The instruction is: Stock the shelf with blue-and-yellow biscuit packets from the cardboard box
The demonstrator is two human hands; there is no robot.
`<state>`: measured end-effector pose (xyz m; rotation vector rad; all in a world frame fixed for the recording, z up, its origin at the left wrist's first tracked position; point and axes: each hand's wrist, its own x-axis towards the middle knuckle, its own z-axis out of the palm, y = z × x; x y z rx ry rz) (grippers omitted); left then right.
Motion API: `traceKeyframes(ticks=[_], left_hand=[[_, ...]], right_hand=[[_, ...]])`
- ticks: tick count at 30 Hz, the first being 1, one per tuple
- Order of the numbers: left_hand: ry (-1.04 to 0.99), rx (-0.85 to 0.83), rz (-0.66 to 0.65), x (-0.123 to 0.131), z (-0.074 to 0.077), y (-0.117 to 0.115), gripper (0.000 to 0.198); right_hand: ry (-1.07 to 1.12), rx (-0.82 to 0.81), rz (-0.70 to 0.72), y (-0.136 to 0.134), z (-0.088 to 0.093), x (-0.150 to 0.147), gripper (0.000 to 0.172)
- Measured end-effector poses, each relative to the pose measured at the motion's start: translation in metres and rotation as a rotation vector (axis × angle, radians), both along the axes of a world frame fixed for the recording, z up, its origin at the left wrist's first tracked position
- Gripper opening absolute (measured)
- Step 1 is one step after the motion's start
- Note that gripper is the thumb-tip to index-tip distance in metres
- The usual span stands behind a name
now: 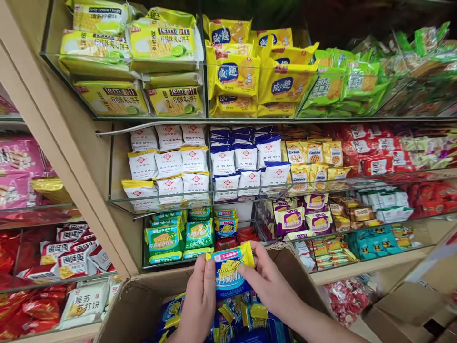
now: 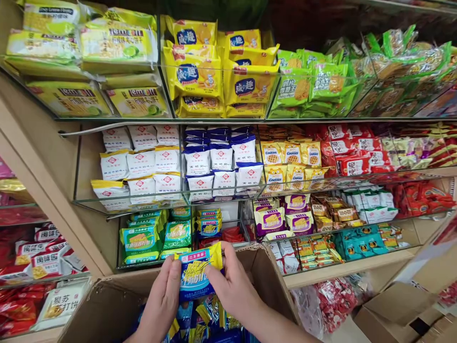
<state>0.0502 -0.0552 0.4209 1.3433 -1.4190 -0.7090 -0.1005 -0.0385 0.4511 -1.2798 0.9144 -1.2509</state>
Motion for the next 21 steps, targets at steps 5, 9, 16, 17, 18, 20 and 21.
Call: traceKeyframes(ticks=[5,9,16,17,18,20,21], left_hand=[[-0.127,-0.097,-0.061,0.000,-0.010,-0.008,0.033],[-0.197,-0.116,-0.197,0.003,0.003,-0.009,0.026],[-0.450,-0.186,-0.206,0.041,0.043,-0.031,0.028],[-0.494,-0.196,-0.182,0.048,0.045,-0.036,0.027],[-0.522,-0.201,-0.159,0.054,0.044,-0.041,0.027],[-0.541,-0.212,-0.135,0.063,0.039,-0.049,0.027],[-0.538,-0.222,-0.127,0.065,0.036,-0.052,0.027]], right_hand=[[0.075,-0.022,-0.019,-0.006,-0.016,-0.005,0.032],[0.071,0.016,0.059,-0.007,-0.013,-0.007,0.033],[0.402,-0.159,-0.085,-0.048,0.039,-0.037,0.032],[0.519,-0.170,-0.153,-0.060,0.041,-0.042,0.031],[0.631,-0.156,-0.211,-0.072,0.041,-0.046,0.031],[0.797,-0.081,-0.276,-0.097,0.035,-0.047,0.033],[0.843,-0.040,-0.279,-0.108,0.030,-0.044,0.034]])
